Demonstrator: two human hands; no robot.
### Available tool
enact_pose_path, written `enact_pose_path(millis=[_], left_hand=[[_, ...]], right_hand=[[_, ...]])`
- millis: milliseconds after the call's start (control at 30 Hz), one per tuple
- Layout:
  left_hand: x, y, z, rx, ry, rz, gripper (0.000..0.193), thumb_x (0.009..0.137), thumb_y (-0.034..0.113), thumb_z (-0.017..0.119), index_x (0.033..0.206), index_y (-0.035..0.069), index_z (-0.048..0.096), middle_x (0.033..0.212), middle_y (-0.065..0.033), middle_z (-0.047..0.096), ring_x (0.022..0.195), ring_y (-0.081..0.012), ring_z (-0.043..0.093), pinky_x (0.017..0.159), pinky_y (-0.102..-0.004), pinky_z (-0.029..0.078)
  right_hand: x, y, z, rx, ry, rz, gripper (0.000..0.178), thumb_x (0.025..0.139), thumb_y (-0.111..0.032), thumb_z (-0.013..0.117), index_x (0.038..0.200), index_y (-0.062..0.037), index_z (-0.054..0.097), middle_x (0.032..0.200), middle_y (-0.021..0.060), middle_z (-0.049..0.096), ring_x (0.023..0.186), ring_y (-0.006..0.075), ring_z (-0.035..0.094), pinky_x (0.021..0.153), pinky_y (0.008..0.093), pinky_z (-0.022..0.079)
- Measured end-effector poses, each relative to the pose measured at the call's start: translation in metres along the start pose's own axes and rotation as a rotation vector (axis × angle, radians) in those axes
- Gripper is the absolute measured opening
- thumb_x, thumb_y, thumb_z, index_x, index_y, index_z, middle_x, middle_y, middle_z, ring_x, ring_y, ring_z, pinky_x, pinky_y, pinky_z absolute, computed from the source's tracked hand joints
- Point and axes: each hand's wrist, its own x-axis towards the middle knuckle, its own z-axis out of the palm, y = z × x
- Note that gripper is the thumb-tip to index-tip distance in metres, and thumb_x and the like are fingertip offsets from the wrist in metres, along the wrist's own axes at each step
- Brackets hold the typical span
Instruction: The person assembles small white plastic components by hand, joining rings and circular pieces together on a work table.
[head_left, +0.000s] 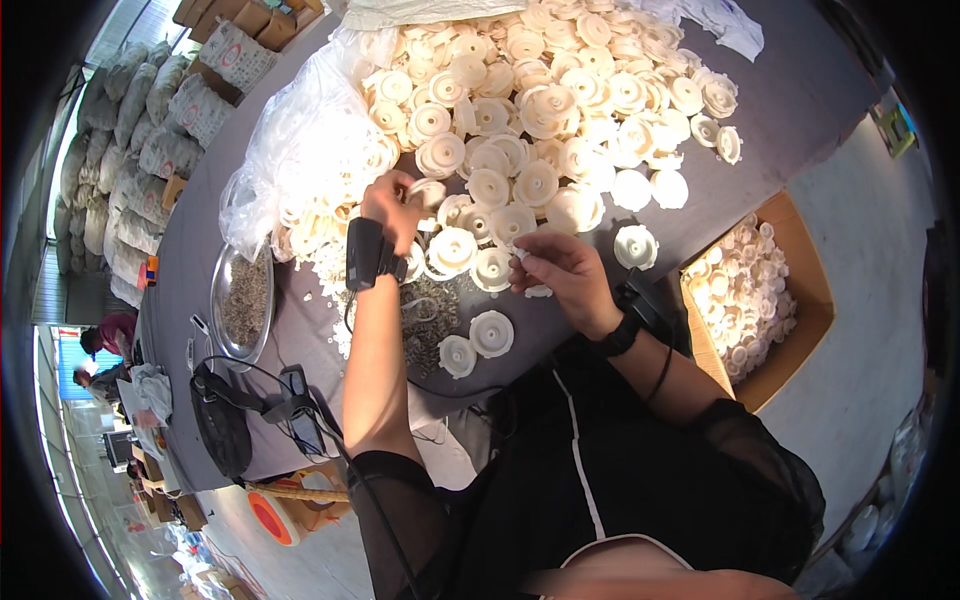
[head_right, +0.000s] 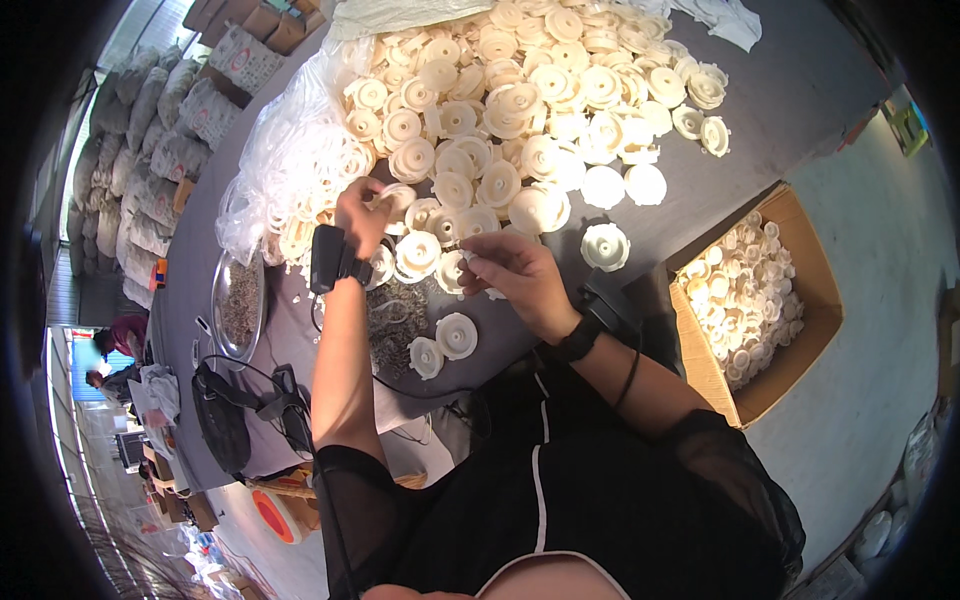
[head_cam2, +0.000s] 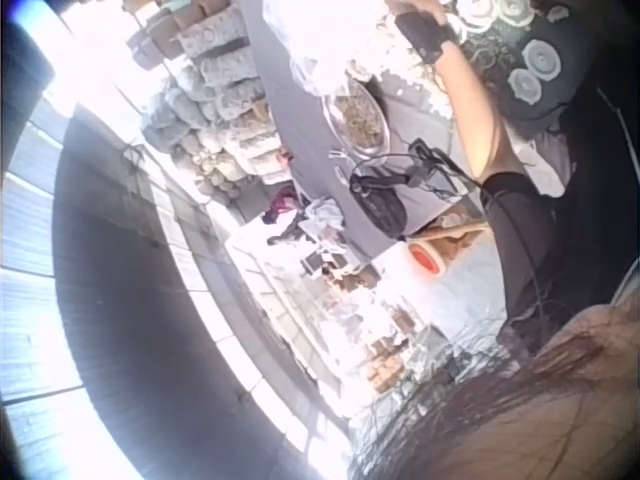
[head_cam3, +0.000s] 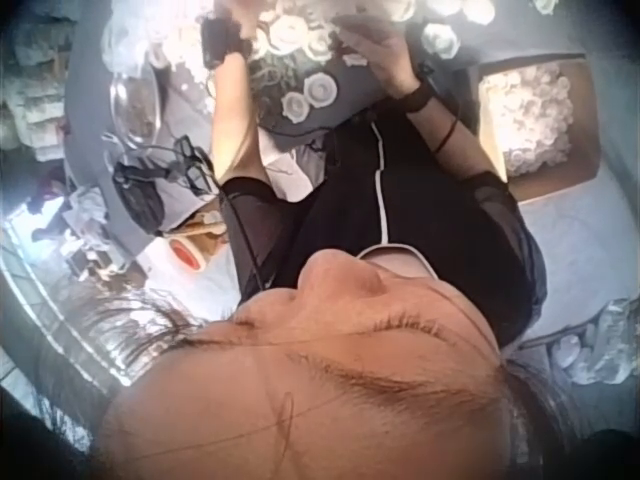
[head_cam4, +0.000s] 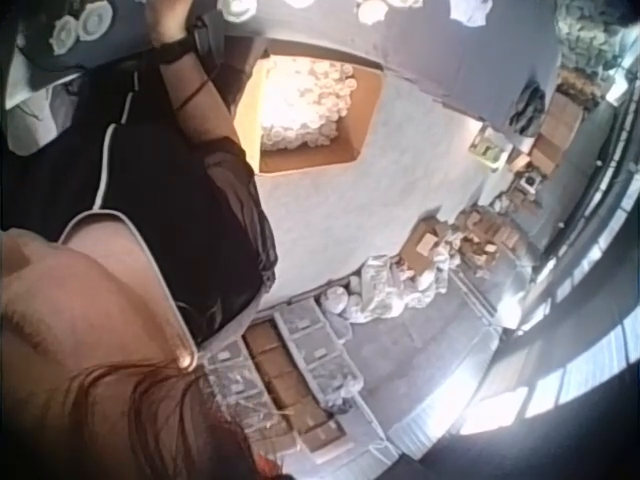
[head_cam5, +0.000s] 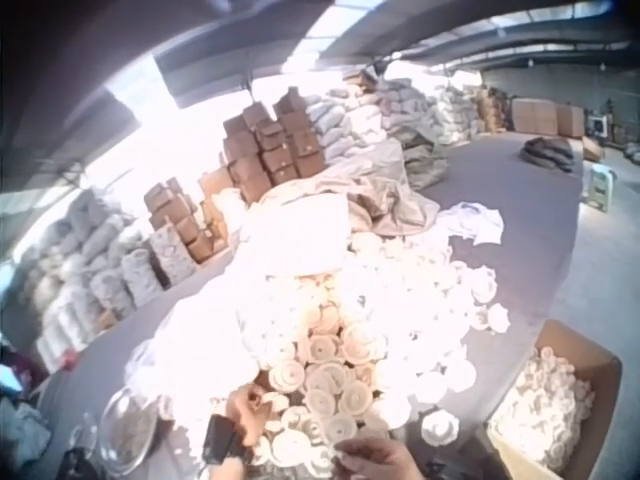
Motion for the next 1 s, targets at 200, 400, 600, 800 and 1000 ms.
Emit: enact_pose_path(millis=[200,400,600,800,1000], left_hand=[[-0.063,0.066,-0.016,-0.438,0.418,-0.014,0.013,0.074,0.002,0.065,0.081,0.004,0.054,0.072,0.0007,0.053,0.064,-0.0071,0.046,0.06,-0.0211,0.038],[-0.14,0.099,-0.017,-0.765,0.257,-0.15,0.02,0.078,-0.003,0.062,0.098,0.002,0.06,0.084,-0.0007,0.059,0.067,-0.0045,0.051,0.06,-0.018,0.04],[-0.162,0.101,-0.021,-0.804,0.26,-0.147,0.021,0.076,-0.007,0.061,0.095,0.0,0.062,0.091,-0.0058,0.059,0.073,-0.0077,0.054,0.064,-0.02,0.043],[-0.175,0.1,-0.023,-0.841,0.261,-0.113,0.023,0.076,-0.008,0.062,0.097,0.0,0.061,0.094,-0.0064,0.058,0.078,-0.0093,0.056,0.066,-0.0203,0.045],[-0.187,0.105,-0.032,-1.016,0.159,-0.187,0.027,0.077,-0.008,0.061,0.102,-0.001,0.06,0.095,-0.0059,0.057,0.089,-0.0118,0.058,0.075,-0.0228,0.048]], right_hand=[[0.001,0.004,0.014,-0.053,-0.067,-0.036,0.021,0.086,0.0,0.055,0.107,0.0024,0.055,0.092,0.0102,0.063,0.082,0.0166,0.063,0.072,0.0266,0.052],[-0.006,0.009,0.034,-0.098,-0.156,0.018,0.02,0.086,-0.002,0.056,0.105,0.0048,0.055,0.093,0.0098,0.063,0.085,0.0152,0.063,0.074,0.0245,0.052],[-0.015,0.01,0.044,-0.159,-0.21,0.0,0.018,0.085,-0.002,0.057,0.102,0.0044,0.057,0.092,0.0072,0.063,0.082,0.0107,0.061,0.071,0.0219,0.05],[-0.025,0.004,0.05,-0.708,-0.048,-0.081,0.031,0.079,-0.009,0.066,0.106,0.0019,0.056,0.098,0.0052,0.06,0.083,0.0088,0.058,0.069,0.0218,0.047],[-0.02,0.004,0.038,-0.447,-0.284,-0.011,0.041,0.077,-0.004,0.067,0.113,-0.0001,0.047,0.106,0.0047,0.052,0.099,0.0119,0.052,0.084,0.0264,0.045]])
